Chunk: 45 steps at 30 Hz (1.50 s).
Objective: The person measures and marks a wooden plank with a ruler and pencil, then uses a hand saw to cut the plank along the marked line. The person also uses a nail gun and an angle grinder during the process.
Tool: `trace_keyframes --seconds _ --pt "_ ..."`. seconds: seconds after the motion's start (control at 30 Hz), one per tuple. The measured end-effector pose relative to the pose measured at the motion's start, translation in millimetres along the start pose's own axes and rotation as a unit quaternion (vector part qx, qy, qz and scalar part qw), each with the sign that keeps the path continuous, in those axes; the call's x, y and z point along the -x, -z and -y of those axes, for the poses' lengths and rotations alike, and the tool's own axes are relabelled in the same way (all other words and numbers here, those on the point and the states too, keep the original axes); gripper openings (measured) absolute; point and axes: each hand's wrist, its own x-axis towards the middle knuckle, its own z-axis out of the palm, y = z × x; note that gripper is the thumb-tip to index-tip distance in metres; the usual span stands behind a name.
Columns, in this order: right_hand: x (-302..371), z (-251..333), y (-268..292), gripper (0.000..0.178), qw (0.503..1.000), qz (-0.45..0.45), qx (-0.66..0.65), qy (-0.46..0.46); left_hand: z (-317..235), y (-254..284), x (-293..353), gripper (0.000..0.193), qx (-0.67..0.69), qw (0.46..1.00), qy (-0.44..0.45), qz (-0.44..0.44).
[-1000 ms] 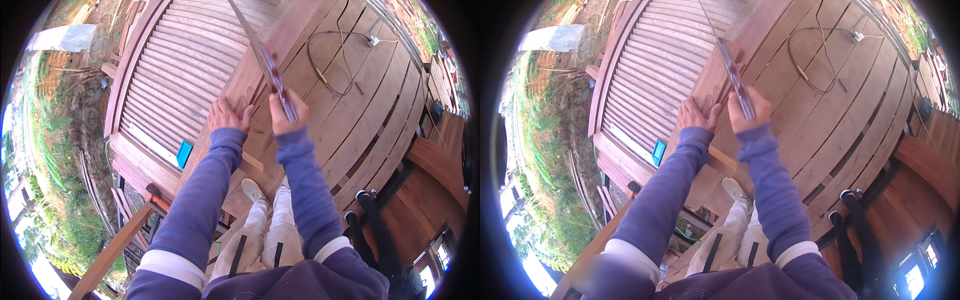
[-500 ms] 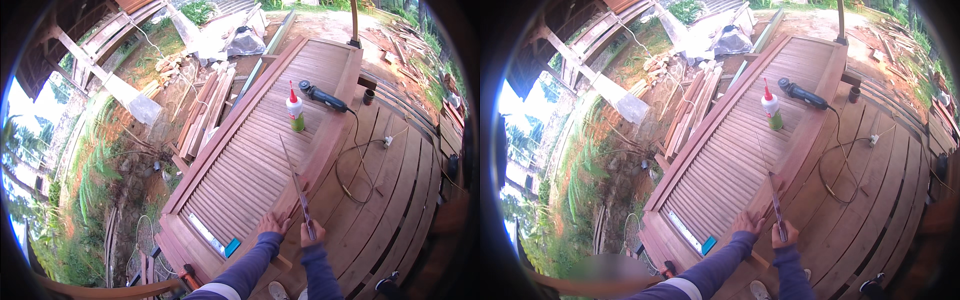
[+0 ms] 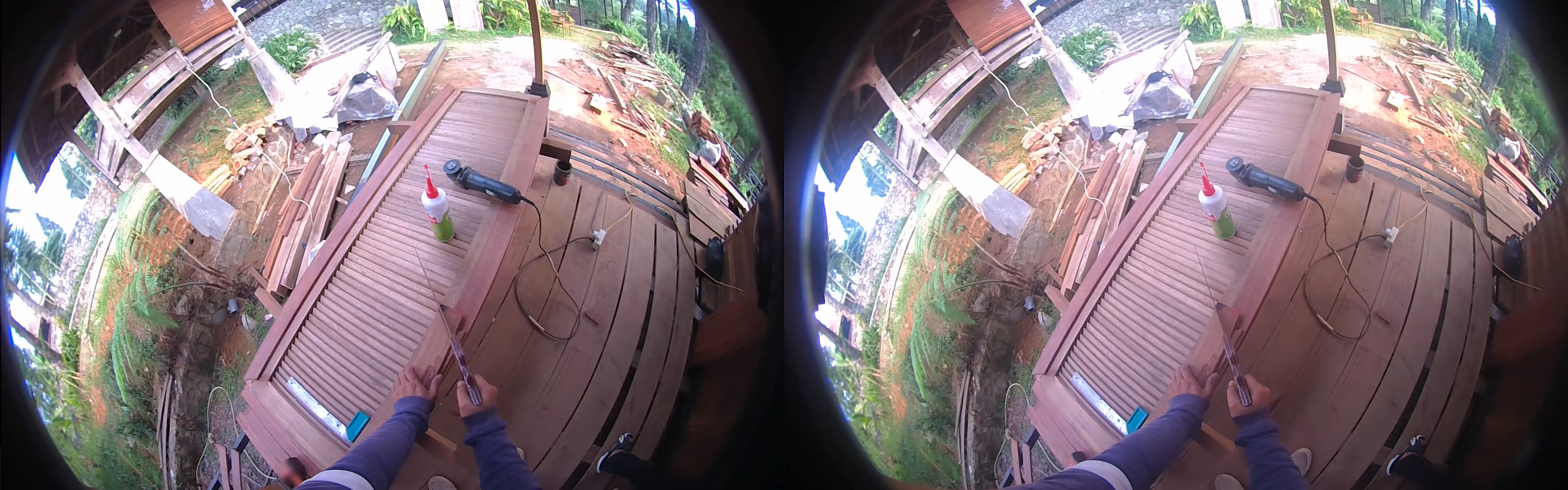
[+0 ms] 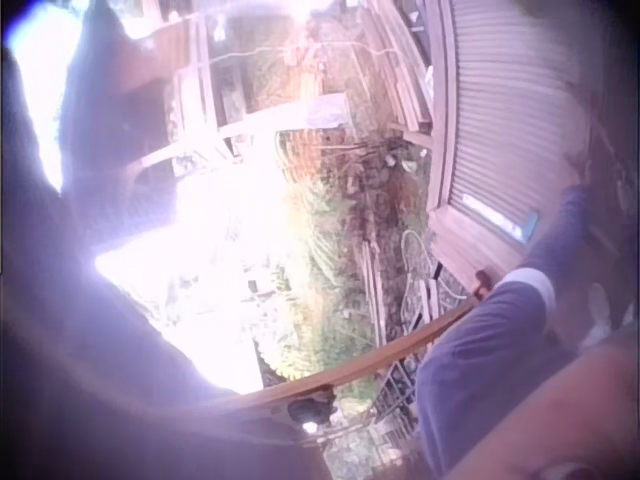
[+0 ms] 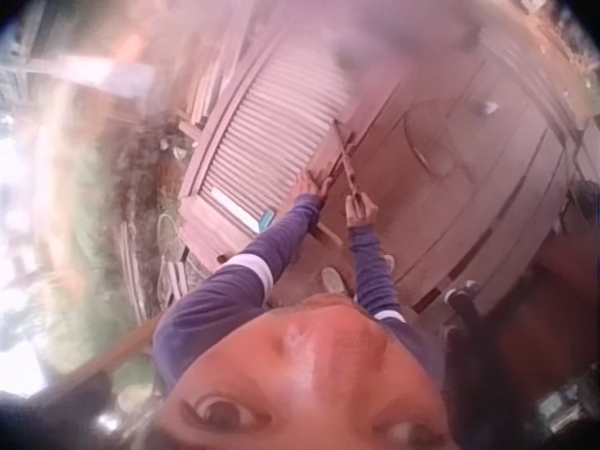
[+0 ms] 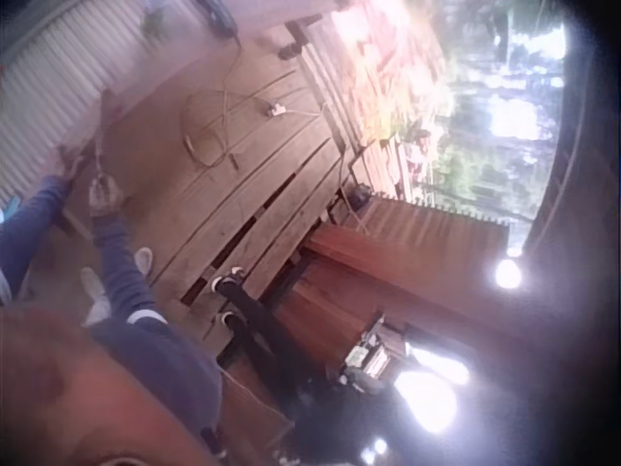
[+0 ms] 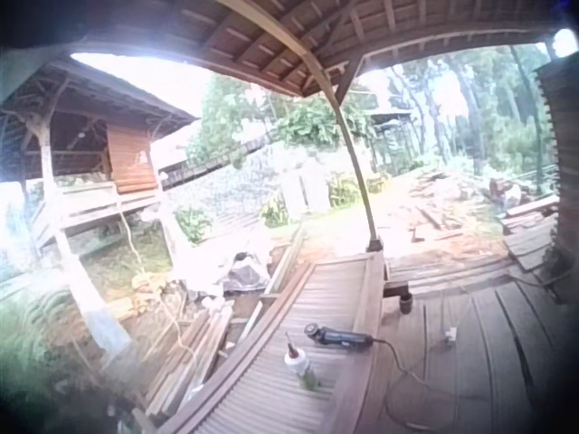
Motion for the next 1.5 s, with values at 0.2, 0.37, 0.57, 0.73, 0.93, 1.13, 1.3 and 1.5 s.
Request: trace_keyframes --seconds 0.2,0.37,0.57,0.73,0.93,1.13,1.3,1.5 --pt "151.6 -39.1 95.2 0.018 0.997 0.007 0.042 0.065 -11.7 13.6 4.3 0.072 0.01 1.0 -0.011 -0.005" --pt "7.3 -13.1 18.0 0.02 0.998 0.044 0.012 0.045 -5.1 -3.1 3.2 0.073 0.005 0.999 -0.023 -0.024" --pt "33.9 -0.8 24.2 0.017 0.998 0.052 0.021 -0.042 -3.5 6.1 5.7 0.068 -0.003 1.0 0.005 0.002" --pt "129.3 -10.3 86.9 0.013 0.999 0.014 0.05 0.01 -11.0 9.4 2.2 0.067 0.002 1.0 -0.015 -0.014" --pt "-27.2 -5.8 -5.6 0.018 1.0 0.022 -0.004 0.019 -10.4 3.6 3.5 0.065 0.005 0.999 -0.027 -0.022" --pt "116.8 -20.6 82.0 0.012 0.997 0.054 0.056 -0.01 -3.0 7.8 4.0 0.065 -0.006 1.0 -0.003 -0.011" --pt "61.1 -19.9 45.8 0.015 0.997 0.032 0.051 0.056 -7.2 1.6 3.9 0.065 -0.011 0.999 -0.02 -0.031" --pt "5.2 -19.4 10.6 0.021 0.999 0.035 0.018 -0.011 -9.1 1.9 0.9 0.066 -0.001 1.0 -0.011 -0.01"
